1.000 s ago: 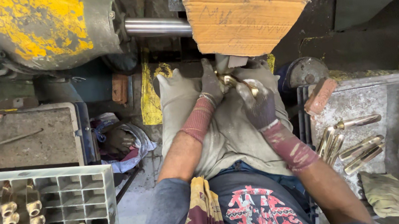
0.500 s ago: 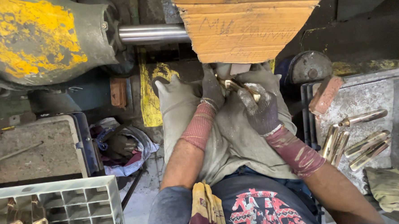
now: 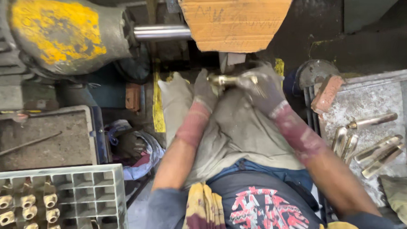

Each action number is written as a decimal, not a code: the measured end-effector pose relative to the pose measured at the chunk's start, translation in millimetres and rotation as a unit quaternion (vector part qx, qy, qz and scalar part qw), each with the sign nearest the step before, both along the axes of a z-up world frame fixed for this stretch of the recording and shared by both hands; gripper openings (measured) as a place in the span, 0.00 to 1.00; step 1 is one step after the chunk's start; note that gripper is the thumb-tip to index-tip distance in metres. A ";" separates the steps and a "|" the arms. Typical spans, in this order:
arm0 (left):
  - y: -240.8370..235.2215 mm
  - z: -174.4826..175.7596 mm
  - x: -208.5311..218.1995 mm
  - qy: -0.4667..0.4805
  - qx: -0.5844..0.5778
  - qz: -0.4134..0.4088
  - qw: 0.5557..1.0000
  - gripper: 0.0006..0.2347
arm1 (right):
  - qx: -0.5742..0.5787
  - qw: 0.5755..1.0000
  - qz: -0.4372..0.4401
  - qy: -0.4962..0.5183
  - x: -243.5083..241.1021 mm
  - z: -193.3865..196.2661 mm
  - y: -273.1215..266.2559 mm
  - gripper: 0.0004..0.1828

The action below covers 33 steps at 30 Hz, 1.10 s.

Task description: The person polishes a metal component by pressing various sides and edges against a rotating buffing wheel, turning and flipping the object to reach different surfaces.

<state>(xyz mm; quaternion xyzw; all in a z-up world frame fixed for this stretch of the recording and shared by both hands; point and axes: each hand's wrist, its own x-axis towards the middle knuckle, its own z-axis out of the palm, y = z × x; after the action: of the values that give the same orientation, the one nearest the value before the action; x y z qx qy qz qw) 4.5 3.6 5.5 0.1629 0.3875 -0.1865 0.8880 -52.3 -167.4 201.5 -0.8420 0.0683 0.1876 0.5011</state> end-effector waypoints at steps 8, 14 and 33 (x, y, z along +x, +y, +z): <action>28.4 181.8 -75.8 -0.480 0.274 -0.049 0.832 0.21 | 0.178 0.962 0.209 0.007 -103.5 52.0 -26.4 0.30; 4.5 234.9 -69.0 -0.481 0.110 -0.124 0.861 0.23 | 0.296 0.930 0.193 0.102 -116.7 60.2 -28.6 0.26; -6.3 225.3 -72.0 -0.473 0.194 -0.169 0.843 0.17 | 0.370 0.900 0.164 0.160 -104.4 62.9 -21.6 0.28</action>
<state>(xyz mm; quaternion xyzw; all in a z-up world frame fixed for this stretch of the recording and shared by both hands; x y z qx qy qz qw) -67.5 -2.7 230.7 0.4635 -0.0849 -0.1545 0.8684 -156.6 -189.1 264.4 -0.5537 -0.0665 0.4109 0.7213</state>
